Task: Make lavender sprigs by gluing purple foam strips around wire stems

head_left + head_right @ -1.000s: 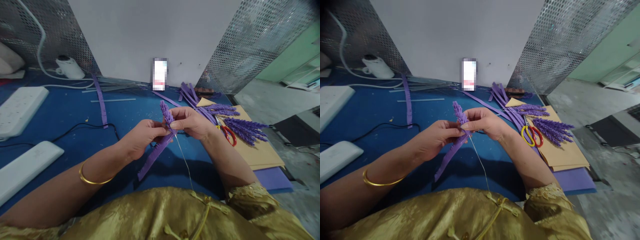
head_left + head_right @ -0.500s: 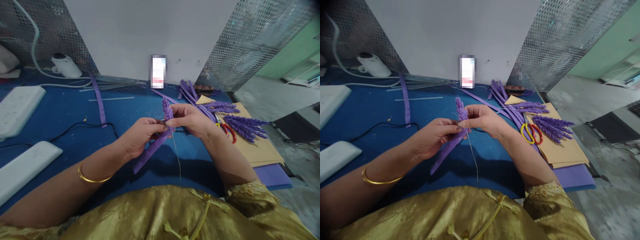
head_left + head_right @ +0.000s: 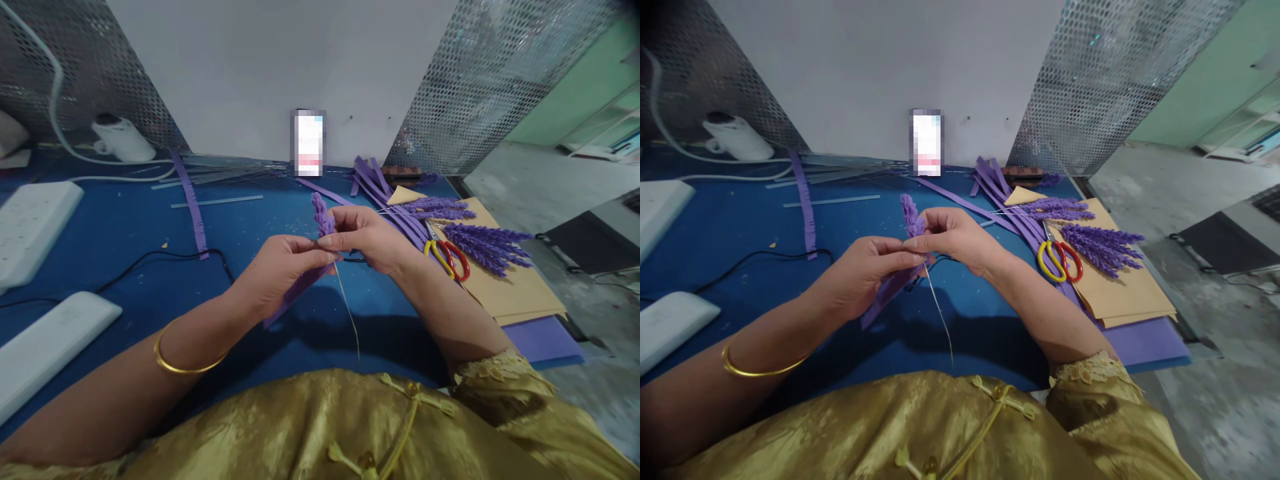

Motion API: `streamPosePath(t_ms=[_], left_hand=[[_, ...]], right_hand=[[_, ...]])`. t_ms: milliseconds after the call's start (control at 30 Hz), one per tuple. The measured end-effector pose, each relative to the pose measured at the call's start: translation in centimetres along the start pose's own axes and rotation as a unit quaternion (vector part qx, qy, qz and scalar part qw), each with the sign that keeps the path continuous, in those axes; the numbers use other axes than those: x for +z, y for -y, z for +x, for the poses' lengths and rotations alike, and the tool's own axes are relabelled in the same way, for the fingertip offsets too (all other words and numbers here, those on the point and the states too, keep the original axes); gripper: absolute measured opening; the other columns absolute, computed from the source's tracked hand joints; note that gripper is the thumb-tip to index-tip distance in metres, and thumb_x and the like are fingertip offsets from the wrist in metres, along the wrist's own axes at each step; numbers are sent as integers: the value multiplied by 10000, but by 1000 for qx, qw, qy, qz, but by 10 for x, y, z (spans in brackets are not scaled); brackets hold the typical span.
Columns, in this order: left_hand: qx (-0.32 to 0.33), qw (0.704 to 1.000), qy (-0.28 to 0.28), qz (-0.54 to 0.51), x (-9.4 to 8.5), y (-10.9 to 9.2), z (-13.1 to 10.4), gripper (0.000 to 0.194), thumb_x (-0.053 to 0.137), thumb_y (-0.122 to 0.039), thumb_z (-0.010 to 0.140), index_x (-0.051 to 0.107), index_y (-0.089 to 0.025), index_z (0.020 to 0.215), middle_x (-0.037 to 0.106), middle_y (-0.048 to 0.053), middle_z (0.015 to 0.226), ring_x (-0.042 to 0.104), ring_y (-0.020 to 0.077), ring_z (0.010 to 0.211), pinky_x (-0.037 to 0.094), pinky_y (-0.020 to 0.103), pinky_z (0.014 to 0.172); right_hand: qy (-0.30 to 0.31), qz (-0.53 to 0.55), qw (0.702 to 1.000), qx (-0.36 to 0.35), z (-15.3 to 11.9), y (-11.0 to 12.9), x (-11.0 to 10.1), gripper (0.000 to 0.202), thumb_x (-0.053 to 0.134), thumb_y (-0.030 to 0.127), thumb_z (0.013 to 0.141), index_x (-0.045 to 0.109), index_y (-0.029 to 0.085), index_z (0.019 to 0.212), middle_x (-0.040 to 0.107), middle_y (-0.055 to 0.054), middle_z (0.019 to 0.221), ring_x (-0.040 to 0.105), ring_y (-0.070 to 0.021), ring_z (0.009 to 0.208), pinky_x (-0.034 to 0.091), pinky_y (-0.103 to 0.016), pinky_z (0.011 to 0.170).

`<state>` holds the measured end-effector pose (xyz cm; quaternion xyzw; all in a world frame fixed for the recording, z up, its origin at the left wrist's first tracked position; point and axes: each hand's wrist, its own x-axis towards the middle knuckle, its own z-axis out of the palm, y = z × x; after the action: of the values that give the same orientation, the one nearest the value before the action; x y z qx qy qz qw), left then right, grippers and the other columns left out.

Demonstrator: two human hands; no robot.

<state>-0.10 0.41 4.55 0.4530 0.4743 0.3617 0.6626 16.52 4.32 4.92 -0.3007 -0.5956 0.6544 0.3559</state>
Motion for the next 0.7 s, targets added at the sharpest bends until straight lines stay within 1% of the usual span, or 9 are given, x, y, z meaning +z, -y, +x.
streamPosePath(t_ms=[133,300,433,600,700], left_hand=[[-12,1000,-11,-9,0,1,2,149,825,-282,616,779,-162,691,698,39,626,574,133,555,416,259,558],[2,1000,6,-17,-2,1,3,157,821,-302,652,799,-168,731,756,66,756,632,145,652,459,248,630],[9,1000,1,5,-3,1,3,163,821,-315,658,805,-179,746,748,59,728,630,157,637,466,266,630],[16,1000,0,19,-3,0,3,174,828,-326,661,816,-186,764,750,61,735,627,157,645,468,268,631],[15,1000,-3,26,-4,0,3,182,843,-330,653,816,-188,764,745,56,723,609,146,620,455,262,603]], right_hand=[[-6,3,1000,5,1,-1,-1,289,832,290,696,572,166,681,587,48,552,555,-93,500,417,-207,479],[-22,-4,1000,-8,2,-2,-2,306,834,294,705,559,169,656,570,50,548,512,-76,493,400,-200,474],[-12,6,1000,5,2,-2,-1,307,833,307,700,558,177,662,562,51,531,517,-91,473,423,-219,465],[-16,6,1000,1,2,-3,-2,303,829,285,709,553,172,655,563,52,548,502,-78,491,389,-202,471],[-17,-1,1000,-3,3,-4,-3,298,830,285,712,558,172,667,560,49,557,504,-82,509,378,-206,483]])
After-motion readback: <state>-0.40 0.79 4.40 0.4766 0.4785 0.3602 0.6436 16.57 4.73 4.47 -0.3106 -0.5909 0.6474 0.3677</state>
